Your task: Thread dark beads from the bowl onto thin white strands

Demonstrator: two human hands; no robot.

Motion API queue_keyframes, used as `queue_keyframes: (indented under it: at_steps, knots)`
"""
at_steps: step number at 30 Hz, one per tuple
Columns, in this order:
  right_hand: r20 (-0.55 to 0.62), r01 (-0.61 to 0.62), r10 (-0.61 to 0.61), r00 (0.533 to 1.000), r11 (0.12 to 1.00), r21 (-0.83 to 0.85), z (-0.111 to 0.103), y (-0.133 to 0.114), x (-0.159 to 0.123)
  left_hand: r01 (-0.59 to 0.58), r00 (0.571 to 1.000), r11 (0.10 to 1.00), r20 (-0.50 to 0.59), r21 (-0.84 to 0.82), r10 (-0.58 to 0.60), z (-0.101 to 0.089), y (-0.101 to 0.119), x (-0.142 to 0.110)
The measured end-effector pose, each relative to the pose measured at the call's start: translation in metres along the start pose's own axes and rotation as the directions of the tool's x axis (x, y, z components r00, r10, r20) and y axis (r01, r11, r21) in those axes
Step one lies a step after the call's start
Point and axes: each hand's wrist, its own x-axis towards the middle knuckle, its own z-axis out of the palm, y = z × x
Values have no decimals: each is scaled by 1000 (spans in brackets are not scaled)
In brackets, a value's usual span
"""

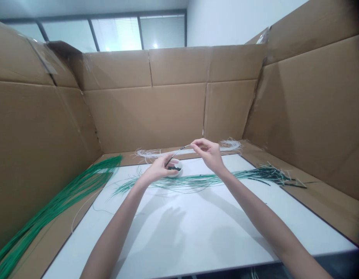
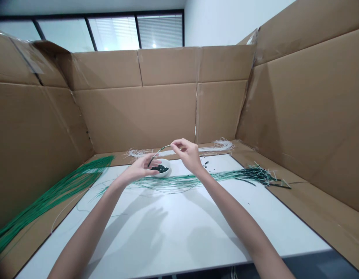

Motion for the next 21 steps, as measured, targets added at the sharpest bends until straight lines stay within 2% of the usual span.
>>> queue_keyframes:
  at_steps: [1,3,6,10,14,21]
  knots:
    - [-14,-16,16,1000,1000,1,-2,3,2,43,998,999,55,-33,-41,-3,-3,2]
    - [-34,-34,34,999,999,-2,-4,7,5,60,995,994,83,-92,-53,-7,-7,4]
    - [-54,-42,42,998,999,-1,-7,12,7,23,1000,986,18,-166,-20,-9,-5,3]
    - [-83,-44,46,995,999,22,-9,17,10,-6,999,984,-50,-179,-3,-10,3,0]
    - [-103,-49,51,993,998,26,-11,20,12,-34,999,971,-38,-235,25,-11,10,-3]
    - [-103,-62,64,993,998,25,-13,20,13,-2,999,906,-45,-424,-18,-12,16,-5]
